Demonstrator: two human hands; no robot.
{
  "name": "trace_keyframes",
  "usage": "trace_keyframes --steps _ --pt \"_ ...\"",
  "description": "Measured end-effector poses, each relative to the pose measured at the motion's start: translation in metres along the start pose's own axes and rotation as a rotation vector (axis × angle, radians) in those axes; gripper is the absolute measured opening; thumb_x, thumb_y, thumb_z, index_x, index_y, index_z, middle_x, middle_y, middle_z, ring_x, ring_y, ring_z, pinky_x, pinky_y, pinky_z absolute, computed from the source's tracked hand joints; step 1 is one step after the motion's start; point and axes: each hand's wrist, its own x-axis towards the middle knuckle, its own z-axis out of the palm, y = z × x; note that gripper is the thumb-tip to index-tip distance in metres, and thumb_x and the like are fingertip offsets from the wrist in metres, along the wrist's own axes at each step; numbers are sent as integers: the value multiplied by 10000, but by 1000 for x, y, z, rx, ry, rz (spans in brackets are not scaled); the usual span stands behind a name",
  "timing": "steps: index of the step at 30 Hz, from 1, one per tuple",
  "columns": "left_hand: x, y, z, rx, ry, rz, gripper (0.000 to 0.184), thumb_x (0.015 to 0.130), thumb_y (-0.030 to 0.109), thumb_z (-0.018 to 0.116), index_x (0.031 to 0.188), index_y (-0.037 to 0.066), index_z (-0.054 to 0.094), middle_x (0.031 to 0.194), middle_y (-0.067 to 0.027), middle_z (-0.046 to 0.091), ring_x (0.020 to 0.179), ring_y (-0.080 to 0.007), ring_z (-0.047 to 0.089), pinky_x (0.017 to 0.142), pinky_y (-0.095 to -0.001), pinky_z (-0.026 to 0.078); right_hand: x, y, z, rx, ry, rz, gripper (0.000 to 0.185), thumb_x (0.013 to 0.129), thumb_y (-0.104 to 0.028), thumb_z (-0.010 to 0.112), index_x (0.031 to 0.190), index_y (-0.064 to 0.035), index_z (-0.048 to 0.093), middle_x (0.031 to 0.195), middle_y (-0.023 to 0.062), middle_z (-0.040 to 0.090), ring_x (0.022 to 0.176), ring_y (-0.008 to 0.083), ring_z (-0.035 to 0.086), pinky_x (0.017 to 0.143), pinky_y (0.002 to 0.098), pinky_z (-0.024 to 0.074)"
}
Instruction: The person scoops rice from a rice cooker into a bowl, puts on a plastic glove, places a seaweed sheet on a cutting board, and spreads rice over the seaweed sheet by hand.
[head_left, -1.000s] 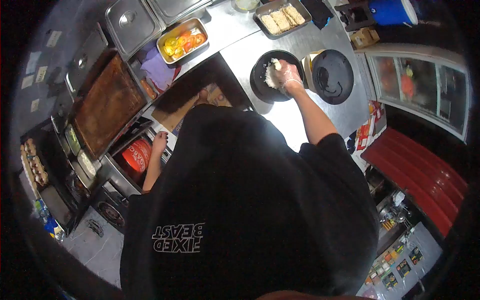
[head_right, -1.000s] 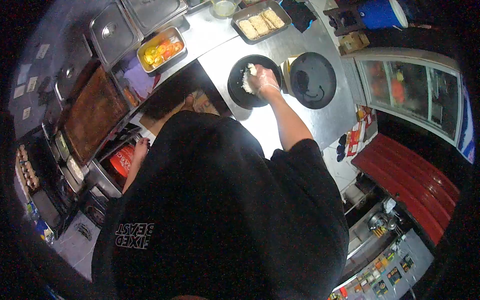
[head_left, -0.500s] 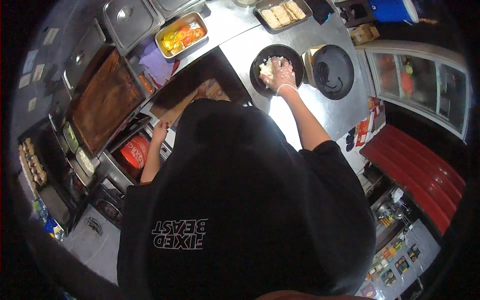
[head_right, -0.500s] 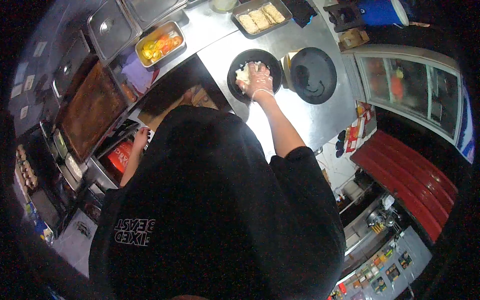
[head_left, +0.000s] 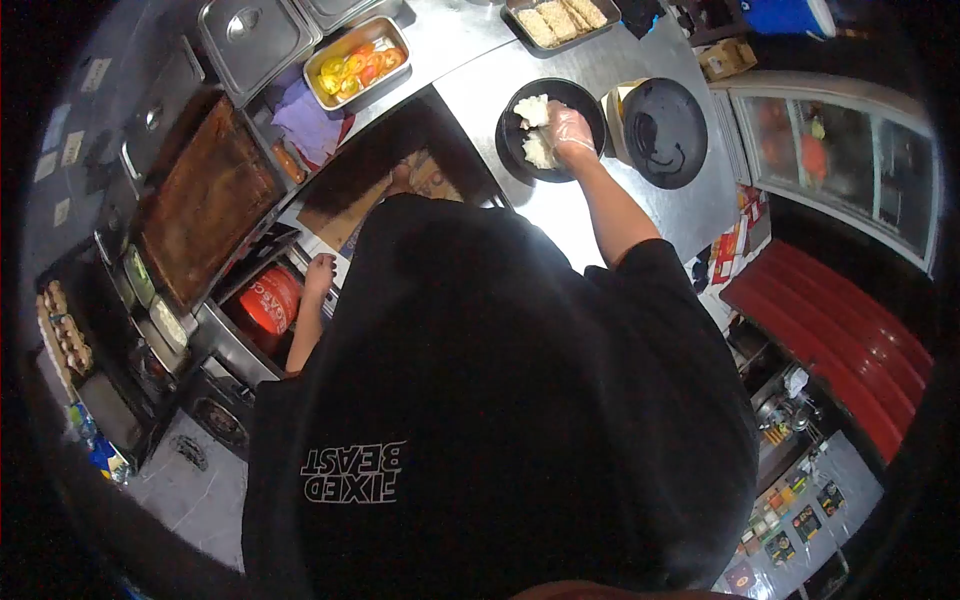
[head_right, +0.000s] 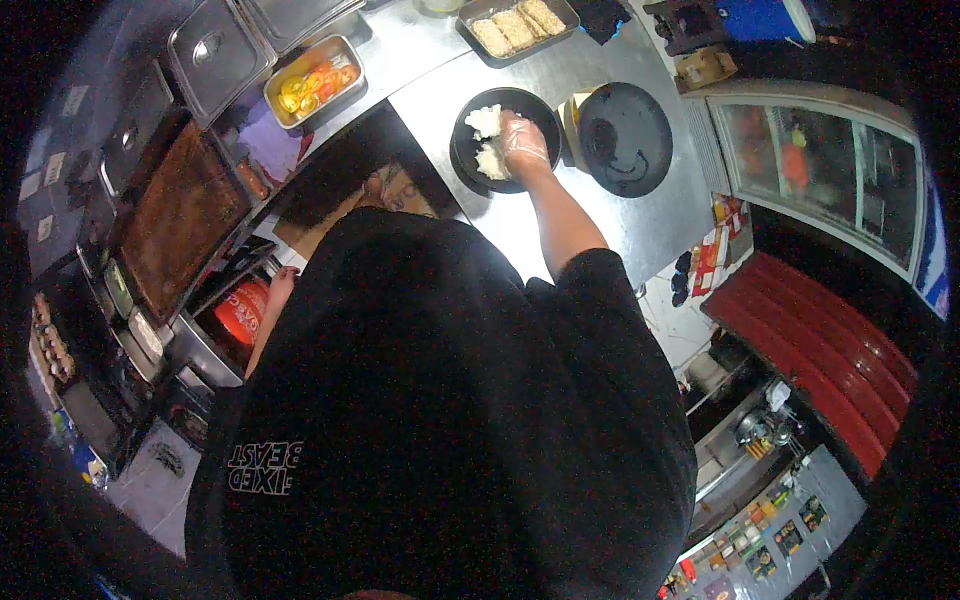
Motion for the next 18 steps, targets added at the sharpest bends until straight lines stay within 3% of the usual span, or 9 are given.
trace_keyframes --steps 3,7,8,11,12,15,18 --pt "-1 -6 1 -34 1 6 309 962 255 439 1000 5 616 832 -81 621 711 -157 579 659 -286 473 -16 6 -15 -4 -42 7 252 856 -219 574 1044 -52 593 992 234 645 991 383 617 826 455 501" --pt "3 -11 3 -49 2 5 308 969 256 439 996 6 617 830 -79 622 711 -151 577 652 -286 469 -28 1 -19 -86 -15 13 359 796 -266 655 1076 -44 619 1202 249 545 988 389 601 878 449 484" --pt "1 -4 3 -52 -1 -5 305 967 253 440 991 6 617 824 -76 621 705 -148 575 646 -285 466 -35 -3 -20 -66 -60 -8 484 797 -331 673 1200 -84 571 1328 254 422 1088 408 541 939 440 458" --pt "-6 14 3 -42 -12 -11 294 961 245 446 976 8 619 804 -66 616 685 -140 569 627 -282 461 -59 -21 -20 -193 -14 -103 669 809 -405 662 1386 -155 433 1391 213 359 1210 372 474 974 464 441" --pt "-2 14 4 -34 -12 3 289 958 242 449 971 8 619 796 -62 614 678 -138 567 622 -282 460 -66 -46 -34 -277 -119 29 793 798 -439 670 1465 -232 292 1424 199 316 1274 392 389 1002 508 396" --pt "14 8 6 7 -5 65 287 948 241 456 962 7 621 780 -59 609 663 -137 565 611 -282 460 -53 -44 -2 -234 -34 147 834 799 -445 674 1481 -289 221 1420 210 312 1237 407 418 974 552 395" --pt "28 2 -2 -19 -14 58 297 944 248 453 968 5 623 786 -66 614 662 -141 569 613 -287 464 -32 -27 24 -108 20 125 788 826 -380 655 1466 -174 245 1369 244 382 1163 436 475 935 495 443"
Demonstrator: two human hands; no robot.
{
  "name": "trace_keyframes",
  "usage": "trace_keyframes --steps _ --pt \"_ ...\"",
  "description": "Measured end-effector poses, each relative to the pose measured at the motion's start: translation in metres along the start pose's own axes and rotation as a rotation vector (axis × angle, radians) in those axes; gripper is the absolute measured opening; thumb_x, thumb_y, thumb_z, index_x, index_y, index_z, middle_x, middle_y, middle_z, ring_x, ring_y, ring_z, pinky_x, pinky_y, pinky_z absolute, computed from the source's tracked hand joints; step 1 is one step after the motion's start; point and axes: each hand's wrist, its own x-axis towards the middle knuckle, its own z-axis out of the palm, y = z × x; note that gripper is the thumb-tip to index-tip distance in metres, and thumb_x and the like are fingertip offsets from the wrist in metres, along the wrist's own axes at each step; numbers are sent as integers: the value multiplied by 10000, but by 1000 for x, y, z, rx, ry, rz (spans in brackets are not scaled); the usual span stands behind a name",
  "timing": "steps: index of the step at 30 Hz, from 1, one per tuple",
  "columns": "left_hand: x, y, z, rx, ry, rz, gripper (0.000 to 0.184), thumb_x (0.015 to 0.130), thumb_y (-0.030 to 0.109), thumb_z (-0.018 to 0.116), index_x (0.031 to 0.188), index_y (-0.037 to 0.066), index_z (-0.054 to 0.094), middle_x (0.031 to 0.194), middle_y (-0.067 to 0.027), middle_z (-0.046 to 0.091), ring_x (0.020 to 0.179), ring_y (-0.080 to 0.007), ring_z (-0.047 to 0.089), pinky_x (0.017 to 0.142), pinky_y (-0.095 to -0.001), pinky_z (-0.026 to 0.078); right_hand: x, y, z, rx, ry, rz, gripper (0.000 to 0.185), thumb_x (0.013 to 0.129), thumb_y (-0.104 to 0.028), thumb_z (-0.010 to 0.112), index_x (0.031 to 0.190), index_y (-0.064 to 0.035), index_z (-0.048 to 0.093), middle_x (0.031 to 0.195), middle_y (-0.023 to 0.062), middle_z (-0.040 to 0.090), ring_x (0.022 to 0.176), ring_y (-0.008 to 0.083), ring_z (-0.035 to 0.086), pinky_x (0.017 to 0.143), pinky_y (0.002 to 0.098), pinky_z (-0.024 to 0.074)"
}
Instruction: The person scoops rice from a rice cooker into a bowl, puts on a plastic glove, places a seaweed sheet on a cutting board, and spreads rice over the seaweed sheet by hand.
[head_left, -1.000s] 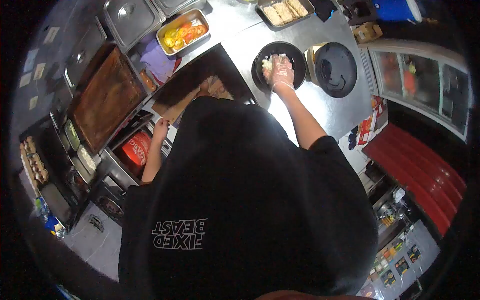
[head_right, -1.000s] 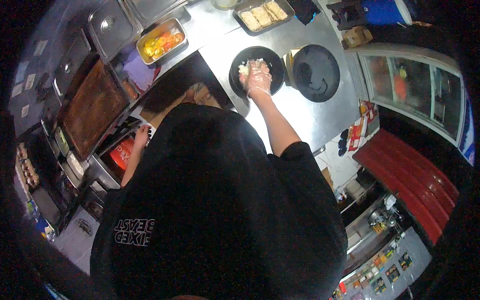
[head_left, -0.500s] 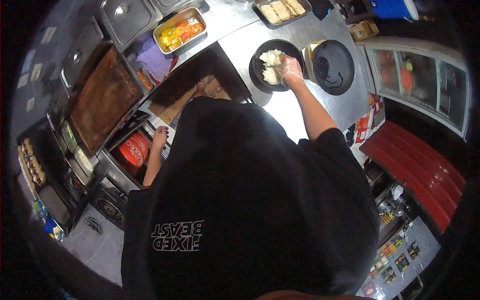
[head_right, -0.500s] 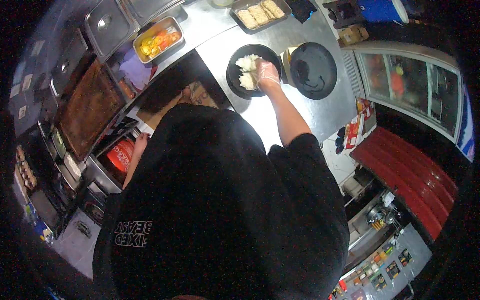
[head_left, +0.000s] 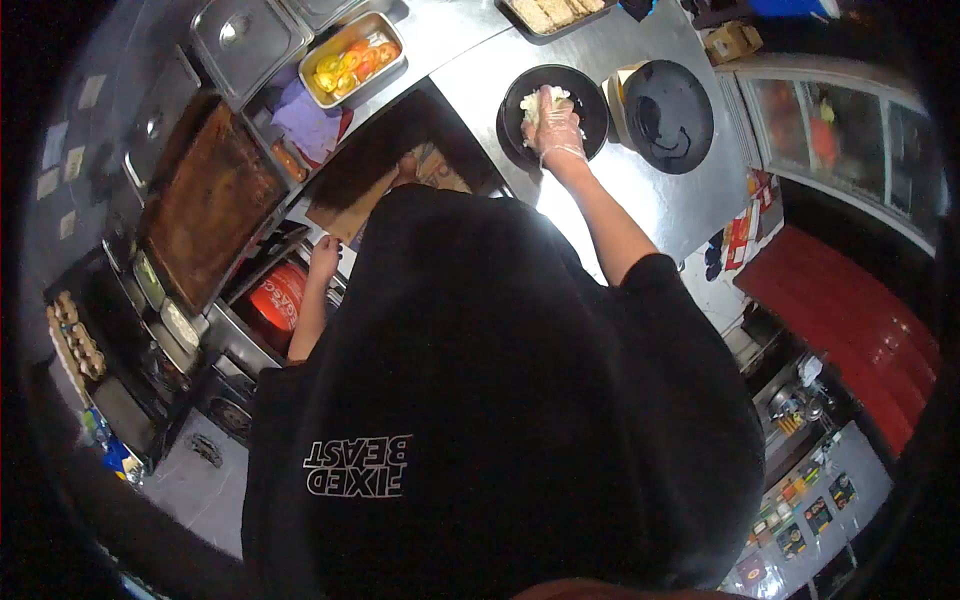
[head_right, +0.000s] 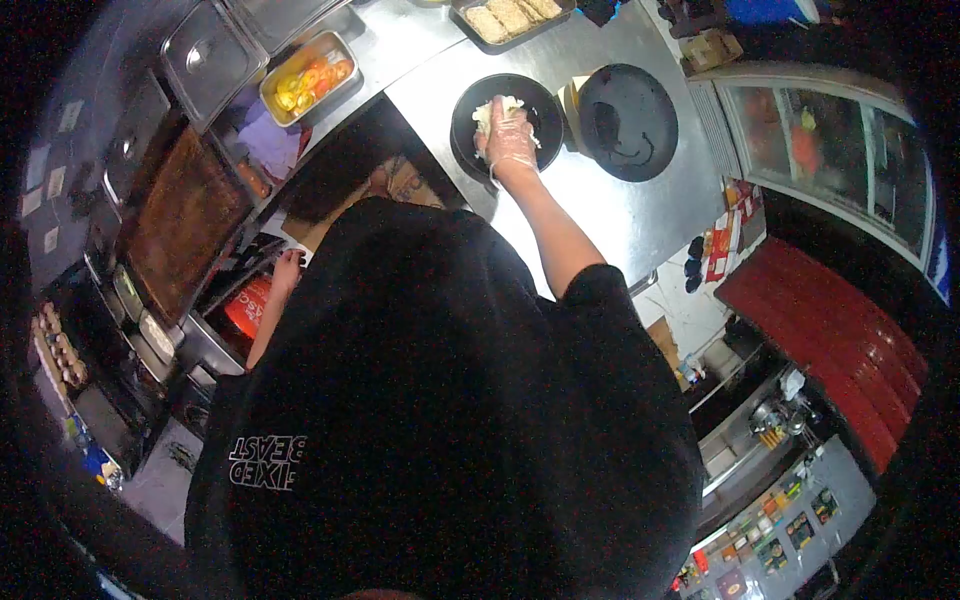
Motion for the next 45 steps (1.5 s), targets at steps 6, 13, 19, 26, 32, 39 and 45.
trace_keyframes --steps 6,13,19,26,32,39,45 --pt "-4 30 -4 24 35 13 326 975 283 446 984 7 619 806 -66 613 720 -139 576 639 -291 471 18 9 -23 228 -53 58 285 947 -168 349 1155 -23 481 1136 248 601 1058 381 595 894 463 477" --pt "-7 15 3 -1 3 -17 291 973 232 443 1010 -1 615 792 -52 604 687 -132 563 629 -283 465 26 28 -43 117 -81 -47 359 812 -241 604 1089 -12 608 1065 248 630 1018 373 619 845 440 507" --pt "-22 25 4 111 -14 14 313 983 242 429 1013 -10 613 815 -70 613 683 -136 560 632 -279 471 -1 33 -35 -46 -169 -77 766 740 -305 761 1386 -102 403 1372 285 401 1179 417 511 975 425 458" --pt "-4 29 6 64 -70 -23 310 987 254 443 1001 -9 607 851 -83 623 737 -146 580 649 -289 485 -1 16 -12 12 -96 -1 903 777 -228 737 1487 -142 186 1307 289 393 1154 440 506 957 416 465" --pt "8 38 13 -2 -30 -19 301 982 254 445 1022 3 605 908 -95 640 831 -179 611 709 -305 500 4 21 0 175 40 -38 389 803 -101 636 1160 -24 501 973 266 630 942 410 629 836 471 508" --pt "-5 48 12 186 -45 -26 333 986 254 421 1072 -15 597 947 -92 649 803 -160 605 678 -292 495 13 29 -20 293 -32 93 282 812 -182 563 1046 -35 619 1015 225 649 983 387 625 843 442 502" --pt "-5 36 4 113 -26 11 310 980 241 425 1033 -1 610 848 -66 626 671 -133 564 617 -276 472 -1 25 -48 335 120 49 375 825 -206 538 1149 -28 597 1142 280 569 1062 393 569 946 434 451"
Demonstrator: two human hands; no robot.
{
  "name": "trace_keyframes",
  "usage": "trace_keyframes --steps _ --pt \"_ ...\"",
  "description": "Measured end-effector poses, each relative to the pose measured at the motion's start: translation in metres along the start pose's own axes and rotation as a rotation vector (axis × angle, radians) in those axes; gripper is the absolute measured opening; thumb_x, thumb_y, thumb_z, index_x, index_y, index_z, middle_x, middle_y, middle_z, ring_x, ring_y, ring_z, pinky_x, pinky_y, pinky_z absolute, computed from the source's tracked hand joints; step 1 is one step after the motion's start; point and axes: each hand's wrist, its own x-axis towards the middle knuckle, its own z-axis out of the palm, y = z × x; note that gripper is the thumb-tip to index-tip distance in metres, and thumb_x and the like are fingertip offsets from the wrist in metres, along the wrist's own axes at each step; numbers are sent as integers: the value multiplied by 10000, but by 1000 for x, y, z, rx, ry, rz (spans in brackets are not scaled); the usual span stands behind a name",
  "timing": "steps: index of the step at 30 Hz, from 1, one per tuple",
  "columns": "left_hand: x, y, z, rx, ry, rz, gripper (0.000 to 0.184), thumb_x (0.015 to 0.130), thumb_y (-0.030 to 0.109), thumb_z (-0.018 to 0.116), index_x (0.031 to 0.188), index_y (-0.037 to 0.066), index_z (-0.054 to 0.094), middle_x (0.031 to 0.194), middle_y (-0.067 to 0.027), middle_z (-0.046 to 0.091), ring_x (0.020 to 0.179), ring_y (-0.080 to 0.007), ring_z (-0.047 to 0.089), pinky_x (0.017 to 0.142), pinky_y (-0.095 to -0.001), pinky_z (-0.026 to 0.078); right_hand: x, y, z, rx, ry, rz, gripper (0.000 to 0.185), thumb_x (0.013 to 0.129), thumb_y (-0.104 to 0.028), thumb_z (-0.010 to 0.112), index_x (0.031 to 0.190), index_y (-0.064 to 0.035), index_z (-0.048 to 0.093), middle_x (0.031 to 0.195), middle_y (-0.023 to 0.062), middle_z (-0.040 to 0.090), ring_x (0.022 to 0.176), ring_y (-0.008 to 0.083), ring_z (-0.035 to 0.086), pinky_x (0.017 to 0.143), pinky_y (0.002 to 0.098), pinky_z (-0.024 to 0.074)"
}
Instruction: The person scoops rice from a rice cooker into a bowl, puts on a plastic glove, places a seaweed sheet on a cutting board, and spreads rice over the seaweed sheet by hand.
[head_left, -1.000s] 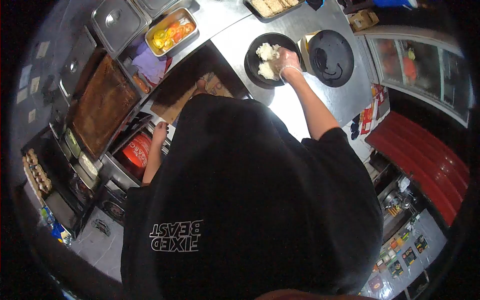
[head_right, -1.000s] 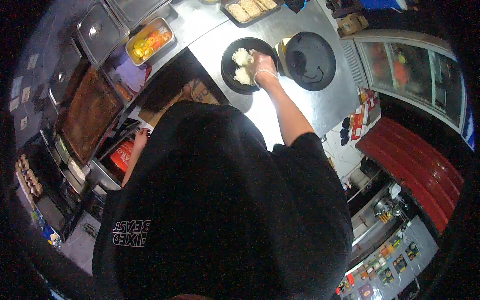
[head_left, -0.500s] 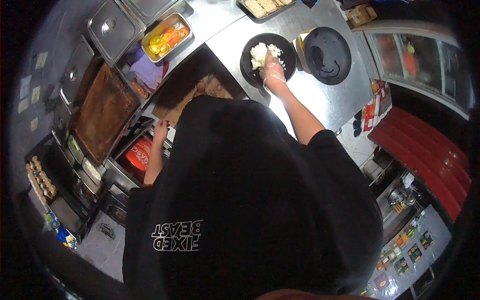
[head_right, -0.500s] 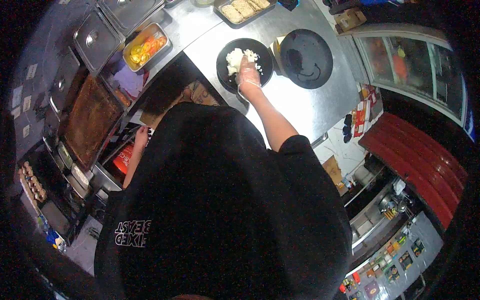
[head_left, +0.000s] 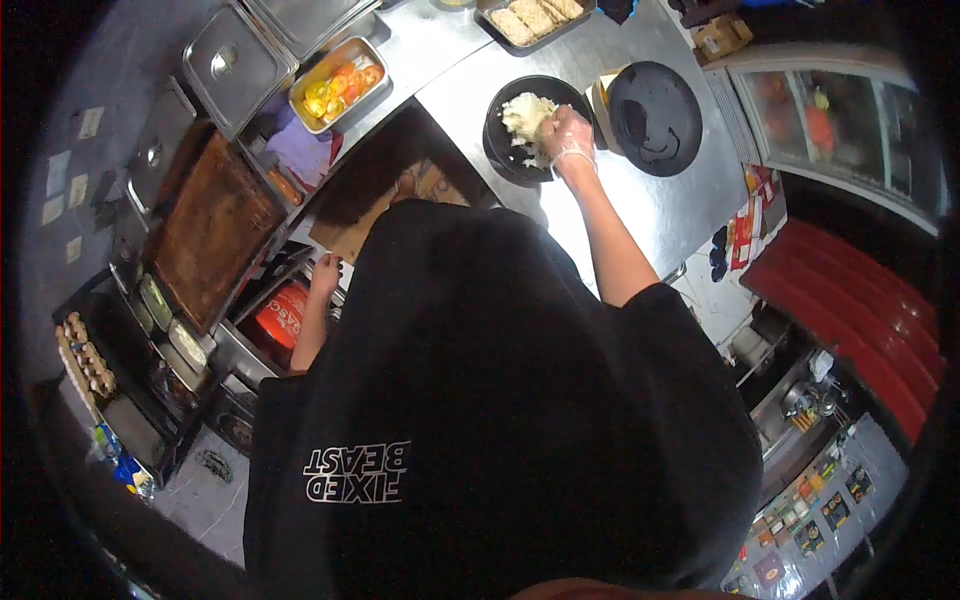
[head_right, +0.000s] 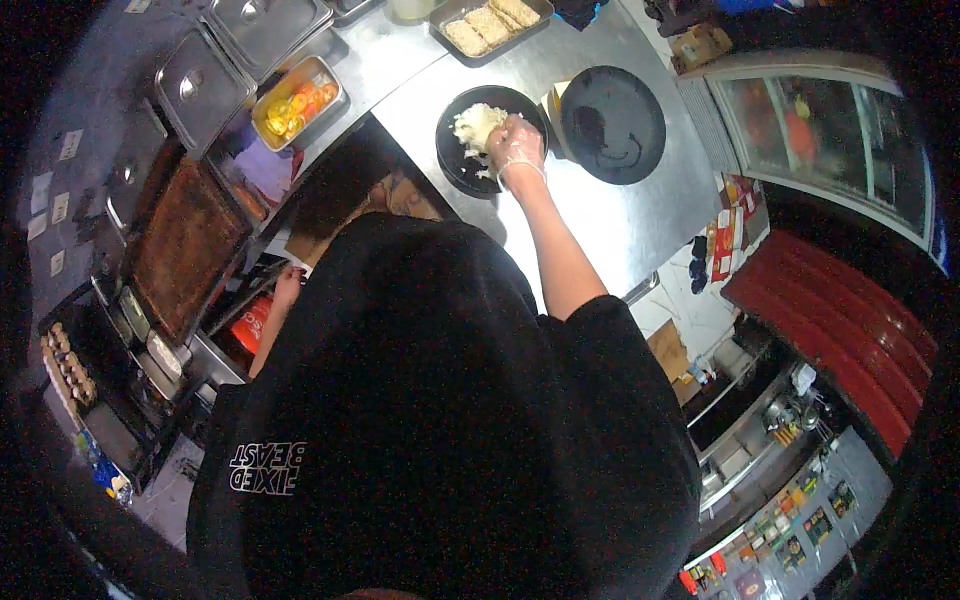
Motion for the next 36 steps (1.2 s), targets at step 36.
trace_keyframes --steps 36 --pt "-23 36 6 67 -18 18 293 976 227 438 1035 -7 604 872 -78 625 750 -141 581 654 -280 480 -19 -13 34 -383 -11 -299 525 841 -314 637 1325 -237 448 1414 181 362 1226 394 435 983 464 427"
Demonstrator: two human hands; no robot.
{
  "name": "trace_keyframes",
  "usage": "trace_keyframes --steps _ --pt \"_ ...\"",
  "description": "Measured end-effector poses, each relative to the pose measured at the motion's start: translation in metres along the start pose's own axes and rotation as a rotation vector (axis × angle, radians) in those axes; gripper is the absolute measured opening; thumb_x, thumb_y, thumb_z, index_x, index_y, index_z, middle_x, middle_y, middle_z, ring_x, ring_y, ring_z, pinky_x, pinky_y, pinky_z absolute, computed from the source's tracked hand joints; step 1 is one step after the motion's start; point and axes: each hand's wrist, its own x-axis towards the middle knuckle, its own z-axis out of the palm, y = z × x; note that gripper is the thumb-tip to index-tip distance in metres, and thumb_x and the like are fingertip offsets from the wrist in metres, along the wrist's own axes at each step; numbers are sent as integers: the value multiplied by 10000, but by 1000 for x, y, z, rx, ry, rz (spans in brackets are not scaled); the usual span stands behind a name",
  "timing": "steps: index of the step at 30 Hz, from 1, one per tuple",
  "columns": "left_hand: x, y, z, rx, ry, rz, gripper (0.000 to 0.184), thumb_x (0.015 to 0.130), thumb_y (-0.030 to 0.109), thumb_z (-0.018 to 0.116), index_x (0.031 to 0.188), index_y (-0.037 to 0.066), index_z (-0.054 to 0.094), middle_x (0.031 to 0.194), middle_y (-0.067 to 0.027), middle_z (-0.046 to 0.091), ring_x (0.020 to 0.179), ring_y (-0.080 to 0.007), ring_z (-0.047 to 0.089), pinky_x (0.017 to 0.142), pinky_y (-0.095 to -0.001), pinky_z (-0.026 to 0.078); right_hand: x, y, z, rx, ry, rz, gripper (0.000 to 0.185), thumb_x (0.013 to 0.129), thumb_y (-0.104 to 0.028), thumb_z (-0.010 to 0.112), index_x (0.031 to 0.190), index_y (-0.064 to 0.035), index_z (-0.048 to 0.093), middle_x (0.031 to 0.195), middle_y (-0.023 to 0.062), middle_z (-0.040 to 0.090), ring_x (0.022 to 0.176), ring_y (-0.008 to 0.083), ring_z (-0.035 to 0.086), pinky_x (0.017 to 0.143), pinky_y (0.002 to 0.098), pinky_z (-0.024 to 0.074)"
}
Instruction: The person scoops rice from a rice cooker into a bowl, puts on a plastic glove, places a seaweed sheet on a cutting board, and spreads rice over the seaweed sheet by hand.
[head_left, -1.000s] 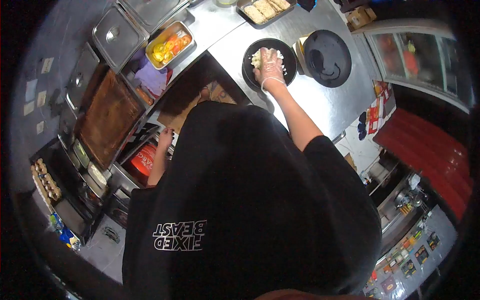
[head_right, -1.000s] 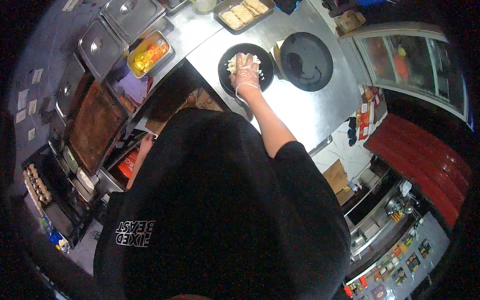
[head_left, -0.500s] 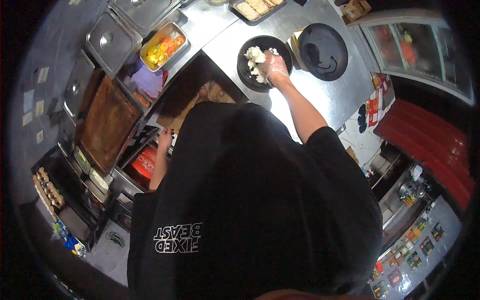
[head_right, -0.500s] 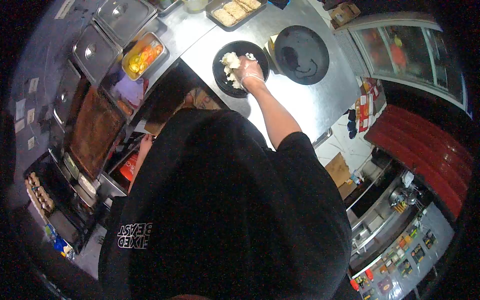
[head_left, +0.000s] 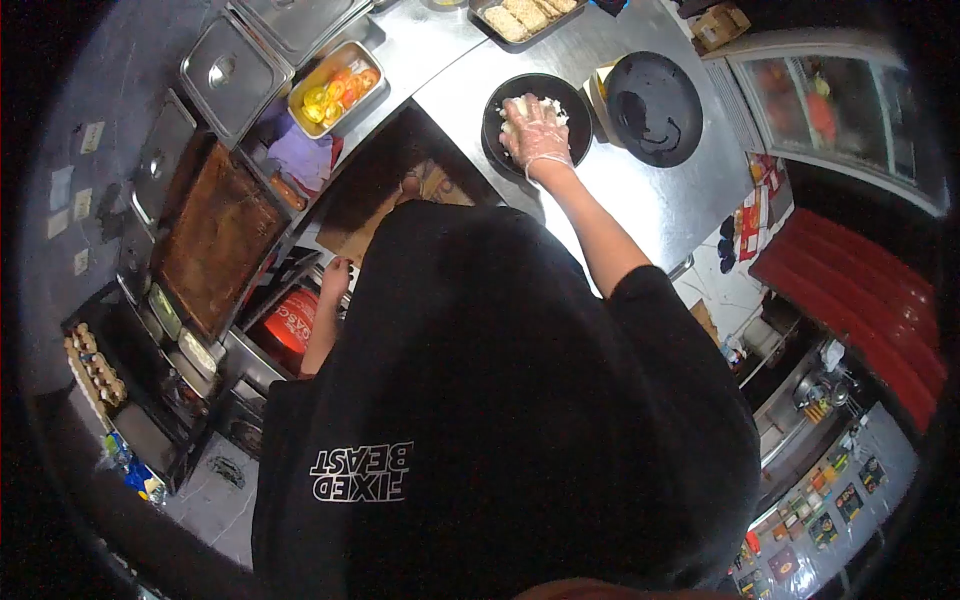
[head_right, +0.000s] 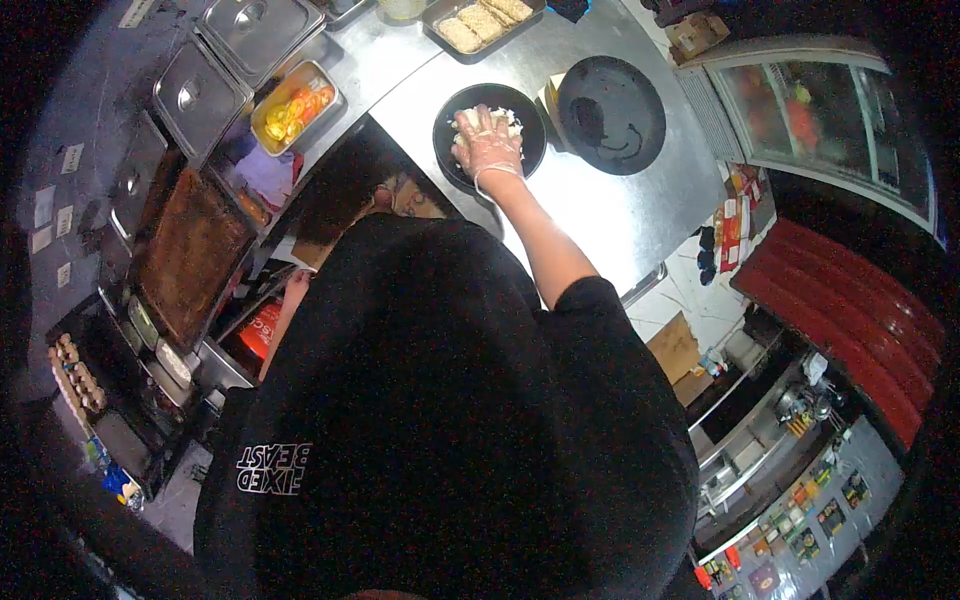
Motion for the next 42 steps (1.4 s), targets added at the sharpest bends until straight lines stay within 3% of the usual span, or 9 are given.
trace_keyframes --steps 7,16,20,21,25,28,32,35,42 --pt "27 -28 -6 -45 -4 9 303 973 237 438 1024 -5 613 872 -81 630 753 -153 594 669 -289 486 33 23 20 200 -113 85 263 916 -257 477 1062 -62 573 1122 231 597 985 376 616 822 459 511" --pt "15 -37 -1 -102 11 6 306 981 230 417 1023 -5 609 833 -72 615 726 -137 579 651 -277 480 28 20 -25 393 -116 245 311 816 -186 615 1098 -59 583 1029 239 643 1032 378 607 902 429 487" --pt "7 -36 4 -67 -1 -32 300 969 229 431 1030 -8 604 811 -63 605 713 -138 574 639 -279 481 12 28 -28 297 -225 136 526 816 -174 634 1305 -131 447 1401 245 374 1160 425 509 951 440 464" --pt "1 -30 5 -52 6 -38 302 968 230 432 1030 -10 604 810 -63 604 713 -138 573 638 -278 480 5 31 -28 226 -208 -12 682 787 -224 700 1377 -237 360 1517 197 149 1271 442 391 980 446 453" --pt "-2 -27 7 -48 -5 -23 318 974 242 428 1016 -17 608 819 -64 610 706 -136 571 637 -277 475 -10 15 -47 -103 -344 -56 845 738 -274 763 1425 -389 284 1516 219 153 1305 461 339 1015 463 435" --pt "9 -40 7 1 -6 2 326 977 253 428 1004 -14 612 828 -67 616 708 -135 571 638 -277 473 -1 21 -14 92 -242 -43 861 745 -245 754 1438 -387 263 1488 258 204 1253 463 412 1003 448 445" --pt "16 -33 2 -41 40 41 315 979 257 432 1004 -1 610 835 -67 620 727 -142 576 655 -290 484 3 19 4 185 -210 28 755 845 -105 596 1471 -249 201 1350 359 322 1117 471 527 938 455 471" --pt "23 -26 0 -95 10 -3 313 979 260 436 1026 -4 598 862 -78 626 761 -152 587 670 -294 488 7 22 3 274 -207 95 657 851 -85 555 1436 -139 261 1213 348 465 1102 437 548 924 454 472" --pt "21 -37 3 -51 6 -7 335 978 283 435 1026 -9 595 902 -100 640 782 -161 596 671 -302 487 16 27 -5 301 -216 107 487 836 -198 597 1239 36 455 1069 305 603 1048 418 586 883 444 474"
